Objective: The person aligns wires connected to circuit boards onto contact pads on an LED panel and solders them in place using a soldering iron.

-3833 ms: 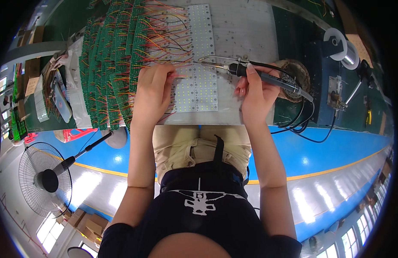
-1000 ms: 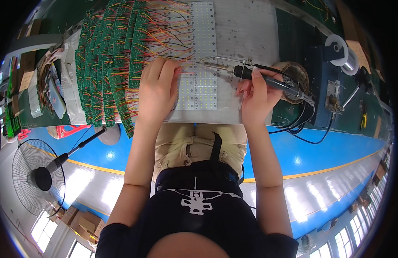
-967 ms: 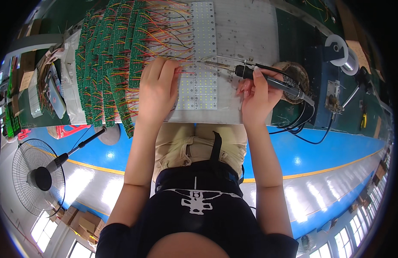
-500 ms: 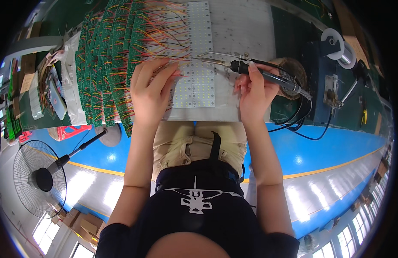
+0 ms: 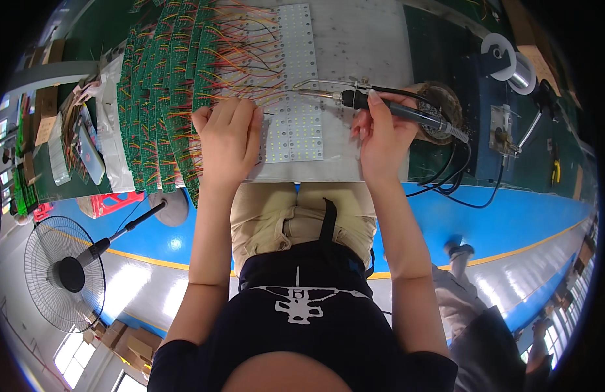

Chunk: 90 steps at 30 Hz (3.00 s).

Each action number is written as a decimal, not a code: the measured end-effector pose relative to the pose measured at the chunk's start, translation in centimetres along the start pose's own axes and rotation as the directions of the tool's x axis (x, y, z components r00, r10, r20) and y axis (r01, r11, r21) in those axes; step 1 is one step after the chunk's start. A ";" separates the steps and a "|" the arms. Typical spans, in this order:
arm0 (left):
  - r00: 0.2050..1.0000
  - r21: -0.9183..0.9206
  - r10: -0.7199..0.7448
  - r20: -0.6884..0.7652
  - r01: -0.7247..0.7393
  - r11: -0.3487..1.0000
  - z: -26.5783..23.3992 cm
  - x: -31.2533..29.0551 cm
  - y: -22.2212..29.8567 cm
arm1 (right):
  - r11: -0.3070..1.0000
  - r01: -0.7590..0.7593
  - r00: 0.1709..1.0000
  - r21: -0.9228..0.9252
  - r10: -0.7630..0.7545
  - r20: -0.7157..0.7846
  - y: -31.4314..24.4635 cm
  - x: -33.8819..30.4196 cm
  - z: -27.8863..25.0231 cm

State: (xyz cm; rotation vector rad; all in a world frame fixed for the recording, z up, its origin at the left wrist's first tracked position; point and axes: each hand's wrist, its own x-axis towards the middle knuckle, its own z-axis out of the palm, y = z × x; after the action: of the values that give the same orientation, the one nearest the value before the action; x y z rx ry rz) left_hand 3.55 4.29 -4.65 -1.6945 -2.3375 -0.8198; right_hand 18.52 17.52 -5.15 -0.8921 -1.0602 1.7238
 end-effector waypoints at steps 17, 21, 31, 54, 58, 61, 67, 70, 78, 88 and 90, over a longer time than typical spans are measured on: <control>1.000 -0.023 0.011 0.009 -0.011 1.000 1.2 -0.5 -0.6 | 0.997 -0.010 1.000 -0.079 0.012 0.029 -0.7 -0.2 -0.3; 0.999 0.014 0.010 0.032 -0.010 1.000 1.3 -0.3 -0.5 | 0.988 0.012 1.000 -0.157 -0.007 0.027 0.1 -0.5 -0.4; 0.999 0.036 0.010 0.032 -0.012 0.999 1.4 -0.3 -0.5 | 0.991 0.043 0.998 -0.128 -0.038 0.041 0.4 -0.6 -0.5; 0.999 0.052 0.009 0.044 -0.011 0.999 1.3 -0.1 -0.5 | 0.964 0.095 0.995 -0.249 -0.085 0.049 0.3 -0.6 -0.1; 0.999 0.047 0.006 0.042 -0.008 0.999 1.3 -0.1 -0.3 | 0.993 0.092 0.996 -0.074 -0.091 0.022 0.1 -0.7 -0.5; 0.999 0.053 0.007 0.039 -0.009 0.999 1.4 -0.3 -0.2 | 0.997 0.073 0.997 -0.020 -0.073 -0.019 -0.1 -0.7 -0.5; 0.997 0.083 -0.017 0.074 0.011 0.997 1.1 -0.9 -0.5 | 1.000 0.014 1.000 0.010 -0.014 -0.013 0.5 -0.8 -0.3; 1.000 0.105 0.024 0.018 -0.026 0.994 0.4 0.2 0.2 | 0.999 0.041 0.999 0.012 -0.041 0.005 -0.6 -0.4 -0.4; 0.984 0.240 0.006 -0.179 0.038 0.970 -3.3 0.0 -0.2 | 0.999 0.008 1.000 0.043 -0.009 0.014 -0.2 -0.5 -0.5; 0.983 0.510 -0.179 -0.048 0.178 0.841 -4.8 0.8 -2.7 | 0.997 -0.036 0.998 0.068 0.033 0.044 -0.6 -0.7 -0.9; 0.985 0.491 -0.164 -0.060 0.172 0.854 -4.9 1.1 -2.7 | 0.996 -0.045 0.998 0.072 0.041 0.046 -0.5 -0.6 -1.0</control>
State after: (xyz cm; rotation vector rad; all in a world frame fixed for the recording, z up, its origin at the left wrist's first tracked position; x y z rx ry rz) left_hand -0.30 2.15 -0.95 -1.2750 -2.4293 -0.2084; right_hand 19.83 17.35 -4.96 -0.8399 -1.0072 1.8138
